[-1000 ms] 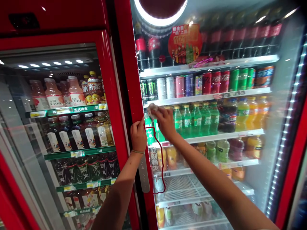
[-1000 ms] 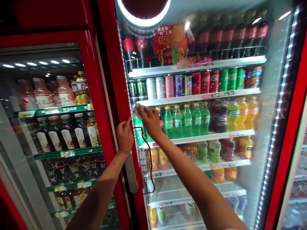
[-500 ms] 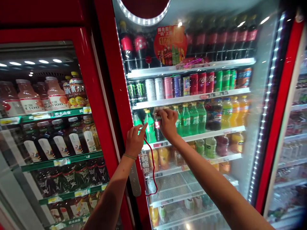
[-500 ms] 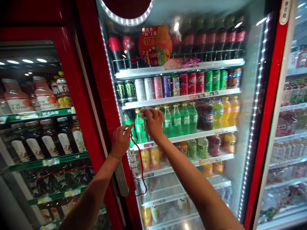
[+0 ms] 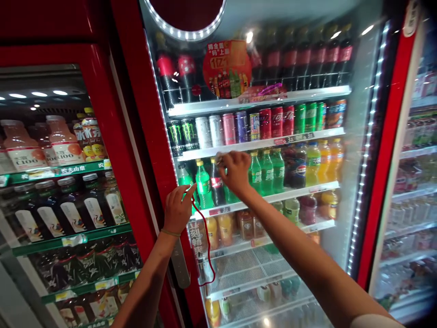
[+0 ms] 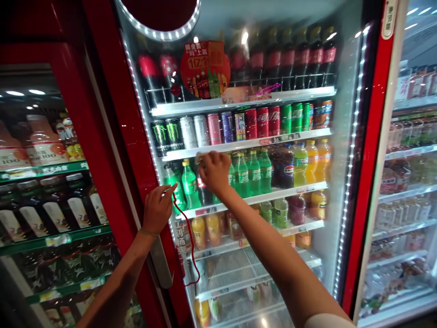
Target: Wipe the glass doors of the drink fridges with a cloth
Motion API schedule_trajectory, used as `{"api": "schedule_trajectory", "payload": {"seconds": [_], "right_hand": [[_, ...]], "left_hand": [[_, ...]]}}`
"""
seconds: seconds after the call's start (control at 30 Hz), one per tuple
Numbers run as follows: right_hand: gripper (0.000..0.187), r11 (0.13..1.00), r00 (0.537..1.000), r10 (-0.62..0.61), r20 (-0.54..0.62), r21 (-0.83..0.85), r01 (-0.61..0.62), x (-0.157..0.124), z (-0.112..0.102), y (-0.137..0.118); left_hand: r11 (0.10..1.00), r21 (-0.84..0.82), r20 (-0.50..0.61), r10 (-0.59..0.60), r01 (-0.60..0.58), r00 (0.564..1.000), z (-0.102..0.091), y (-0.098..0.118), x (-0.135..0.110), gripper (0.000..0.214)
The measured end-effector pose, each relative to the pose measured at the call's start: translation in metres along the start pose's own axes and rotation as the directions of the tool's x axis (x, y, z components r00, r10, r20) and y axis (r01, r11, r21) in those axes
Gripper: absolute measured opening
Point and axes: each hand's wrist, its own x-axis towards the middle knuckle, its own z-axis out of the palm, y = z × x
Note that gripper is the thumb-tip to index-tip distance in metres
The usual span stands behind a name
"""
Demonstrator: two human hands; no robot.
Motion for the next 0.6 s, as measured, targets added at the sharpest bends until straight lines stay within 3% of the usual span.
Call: {"api": "schedule_trajectory", "payload": {"seconds": [0.07,0.13,0.17,0.23,0.3,0.37,0.43,0.47,0.53,0.6], "right_hand": [[0.019,0.969,0.967,-0.246,0.071,0.036,0.244,-0.027,0.001,-0.012],[0.016,0.905,0.901,-0.425,0.092,0.081,0.418,-0.057,-0.004,-0.001],[0.015,0.888,0.884,-0.457,0.093,0.091,0.450,-0.066,-0.007,0.011],[0.010,0.918,0.915,-0.395,0.085,0.073,0.390,-0.065,-0.011,0.039],[0.006,0.979,0.978,-0.202,0.043,0.019,0.202,-0.040,-0.010,0.052],[0.007,1.000,0.999,0.014,-0.044,-0.012,-0.014,-0.010,-0.004,0.042],[0.010,0.997,0.993,0.081,-0.089,-0.004,-0.082,0.002,0.003,0.016],[0.012,1.000,0.997,0.023,-0.074,0.009,-0.023,-0.003,0.005,0.003],[0.013,0.972,0.974,-0.228,0.003,0.056,0.228,-0.029,0.005,-0.010],[0.015,0.881,0.883,-0.467,0.050,0.109,0.460,-0.061,-0.001,0.003]], "left_hand": [[1.000,0.005,-0.003,0.029,-0.029,1.000,-0.003,-0.001,0.000,0.048],[0.998,0.015,-0.006,0.060,-0.060,0.998,-0.004,-0.001,-0.001,0.053],[0.997,0.018,-0.007,0.074,-0.074,0.997,-0.004,-0.001,-0.001,0.055],[0.995,0.016,0.000,0.098,-0.098,0.995,-0.003,0.000,0.000,0.060],[0.994,0.008,0.021,0.112,-0.112,0.993,-0.001,0.002,0.001,0.063],[0.993,0.010,0.041,0.117,-0.118,0.992,0.001,0.004,0.002,0.065],[0.992,0.024,0.047,0.123,-0.125,0.991,0.001,0.005,0.003,0.066],[0.991,0.032,0.049,0.128,-0.129,0.991,0.001,0.005,0.003,0.066],[0.989,0.043,0.059,0.138,-0.141,0.989,0.000,0.003,0.002,0.065],[0.987,0.038,0.077,0.150,-0.154,0.986,-0.002,0.001,0.001,0.065]]}}
